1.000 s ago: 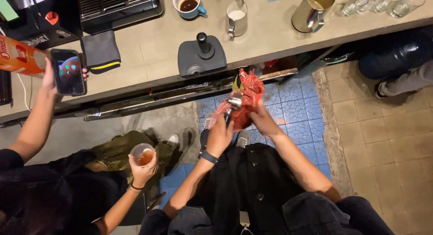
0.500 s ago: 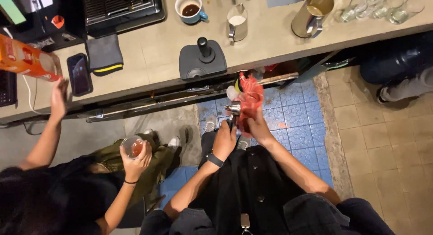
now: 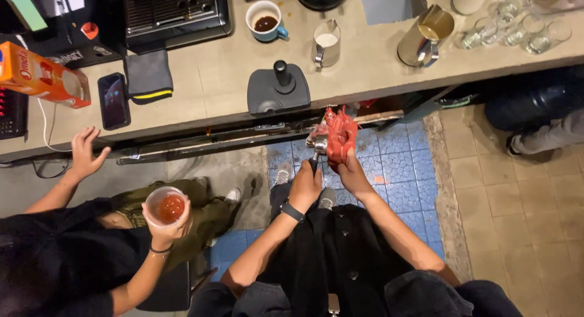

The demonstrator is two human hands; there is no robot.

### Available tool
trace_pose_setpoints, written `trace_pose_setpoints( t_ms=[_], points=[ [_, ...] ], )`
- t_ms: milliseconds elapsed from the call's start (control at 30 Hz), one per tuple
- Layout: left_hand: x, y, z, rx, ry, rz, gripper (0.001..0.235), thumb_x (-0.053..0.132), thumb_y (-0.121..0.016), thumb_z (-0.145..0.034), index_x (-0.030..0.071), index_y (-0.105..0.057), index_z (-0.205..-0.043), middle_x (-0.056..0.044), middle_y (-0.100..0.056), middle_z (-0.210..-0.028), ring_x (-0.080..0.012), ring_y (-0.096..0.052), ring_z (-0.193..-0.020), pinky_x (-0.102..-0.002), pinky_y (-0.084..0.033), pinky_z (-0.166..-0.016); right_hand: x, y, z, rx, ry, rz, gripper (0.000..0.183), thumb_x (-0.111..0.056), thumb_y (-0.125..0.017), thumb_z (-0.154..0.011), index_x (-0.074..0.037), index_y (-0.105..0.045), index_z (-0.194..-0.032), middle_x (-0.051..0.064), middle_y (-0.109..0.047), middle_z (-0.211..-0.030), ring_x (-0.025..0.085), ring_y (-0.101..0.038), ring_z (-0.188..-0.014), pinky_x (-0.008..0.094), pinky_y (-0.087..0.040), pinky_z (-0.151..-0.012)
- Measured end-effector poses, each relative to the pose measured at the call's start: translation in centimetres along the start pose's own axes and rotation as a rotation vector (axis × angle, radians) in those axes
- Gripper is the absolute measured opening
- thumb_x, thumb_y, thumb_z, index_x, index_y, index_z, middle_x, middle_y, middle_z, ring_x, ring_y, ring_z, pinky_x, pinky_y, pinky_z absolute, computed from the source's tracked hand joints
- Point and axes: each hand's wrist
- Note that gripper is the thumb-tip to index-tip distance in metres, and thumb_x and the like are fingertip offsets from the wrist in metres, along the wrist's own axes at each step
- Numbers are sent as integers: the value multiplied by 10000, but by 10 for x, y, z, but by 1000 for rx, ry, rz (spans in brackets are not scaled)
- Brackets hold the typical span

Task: Preparing an iced coffee drink by grinding coffee beans, tamping the grounds in a portafilter, pulling espresso shots, and mixing with milk.

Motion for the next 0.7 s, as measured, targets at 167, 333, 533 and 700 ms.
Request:
trace_pose_setpoints(
  t_ms=[167, 333, 533, 700],
  points=[
    [-19, -25, -8, 28, -93, -2, 543, 214, -520, -1060, -264, -431, -1300, -427, -641, -978, -526, -703, -861, -512, -604, -558, -2, 4, -11, 15, 42, 56, 772, 146, -392, -811, -33, -351, -1561, 158, -618, -1333, 225, -571, -1222, 513, -414, -1105],
    [-12, -12, -19, -11, -97, -108, 521, 287, -535, -1045, -194, -506, -1244, -352, -690, -876, -468, -729, -752, -470, -588, -500, -14, 6, -20, 38, 179, 227, 744, 159, -380, -797, -6, -434, -1520, 186, -616, -1328, 247, -536, -1259, 527, -390, -1114],
    [-14, -11, -19, -18, -63, -59, 452, 303, -530, -1032, -121, -514, -1187, -336, -675, -834, -480, -720, -746, -484, -571, -489, -43, -3, -11, 42, -65, -228, 723, 152, -414, -841, -51, -400, -1535, 125, -659, -1240, 225, -612, -1137, 496, -461, -1067],
    [-13, -25, -16, 44, -115, -67, 537, 250, -551, -1033, -236, -495, -1255, -397, -670, -904, -507, -717, -799, -496, -594, -553, -50, -6, -9, 50, -97, -184, 678, 130, -437, -865, -54, -441, -1517, 86, -663, -1247, 180, -599, -1124, 437, -475, -1064]
  ],
)
Point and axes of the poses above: each hand's wrist, its own z-axis away from the middle knuckle, its own y-axis out of the back of the hand, x = y × z
